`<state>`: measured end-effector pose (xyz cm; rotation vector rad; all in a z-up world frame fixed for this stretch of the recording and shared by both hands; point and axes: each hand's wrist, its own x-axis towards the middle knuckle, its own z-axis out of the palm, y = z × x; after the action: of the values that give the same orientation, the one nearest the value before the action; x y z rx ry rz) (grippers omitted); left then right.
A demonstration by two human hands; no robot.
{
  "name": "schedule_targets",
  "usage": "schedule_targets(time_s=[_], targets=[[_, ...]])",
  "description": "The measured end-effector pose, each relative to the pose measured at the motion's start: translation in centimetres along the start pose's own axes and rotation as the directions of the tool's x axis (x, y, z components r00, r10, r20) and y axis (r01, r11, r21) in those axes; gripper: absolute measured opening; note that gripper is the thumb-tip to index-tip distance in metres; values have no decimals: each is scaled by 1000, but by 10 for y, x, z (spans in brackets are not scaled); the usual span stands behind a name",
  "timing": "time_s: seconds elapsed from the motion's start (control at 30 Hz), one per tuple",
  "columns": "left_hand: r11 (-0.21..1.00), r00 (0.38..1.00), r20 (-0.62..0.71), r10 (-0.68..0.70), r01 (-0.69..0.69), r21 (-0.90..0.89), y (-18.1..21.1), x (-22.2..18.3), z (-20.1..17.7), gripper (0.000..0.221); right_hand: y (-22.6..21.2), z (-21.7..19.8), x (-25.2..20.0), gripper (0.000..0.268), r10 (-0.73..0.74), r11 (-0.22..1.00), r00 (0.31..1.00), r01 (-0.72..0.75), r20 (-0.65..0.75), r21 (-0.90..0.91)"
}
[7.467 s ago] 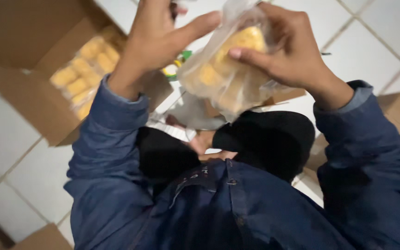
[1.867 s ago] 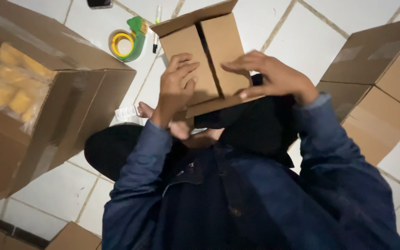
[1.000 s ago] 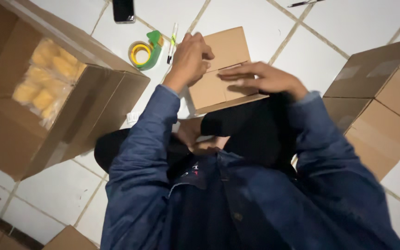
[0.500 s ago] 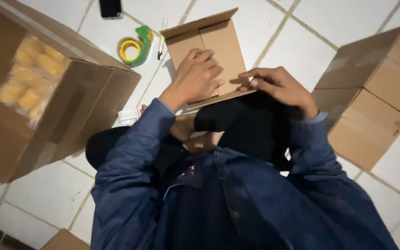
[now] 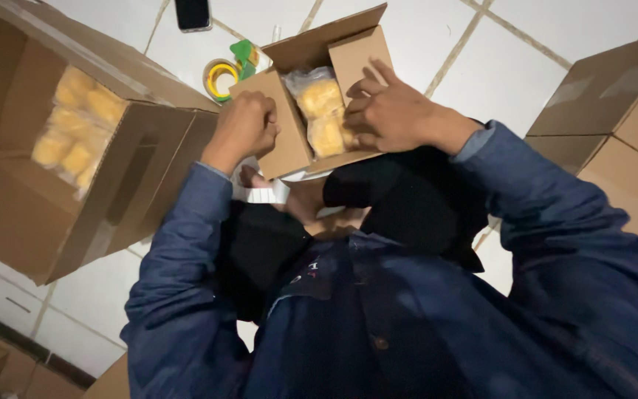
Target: The person places several plastic-wrapped food packages from a large box into a smaller box, seals the smaller box with tape, and writes a label on it with a marker.
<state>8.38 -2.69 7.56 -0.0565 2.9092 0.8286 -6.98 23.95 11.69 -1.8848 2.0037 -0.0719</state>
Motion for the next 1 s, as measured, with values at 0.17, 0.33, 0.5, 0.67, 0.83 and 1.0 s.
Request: schedule_targets(time_s=[0.17, 0.33, 0.5, 0.67, 0.83, 1.0], targets=[[967, 970, -199, 136, -174, -186, -7, 26, 23, 29, -15, -7, -1, 47, 18, 972, 999, -6, 50, -235], [997, 983, 165, 82, -83, -2, 5, 83, 35, 51, -6, -3, 0, 46, 4, 917, 992, -55, -129, -396], [997, 918, 390, -68, 46, 66, 4, 103, 48, 48, 25, 12, -45, 32, 313, 648, 929, -361, -198, -671], [992, 996, 91, 18, -6, -126, 8, 102, 55, 76, 40, 21, -52, 41, 385, 849, 917, -397, -106, -348], [983, 968, 250, 16, 30, -182, 13, 96, 49, 61, 60, 29, -5, 83, 259, 966, 928, -245, -269, 83], [871, 967, 135, 215, -128, -474, 14, 79, 25, 62, 86, 14, 29, 100, 155, 928, 982, -108, -107, 358]])
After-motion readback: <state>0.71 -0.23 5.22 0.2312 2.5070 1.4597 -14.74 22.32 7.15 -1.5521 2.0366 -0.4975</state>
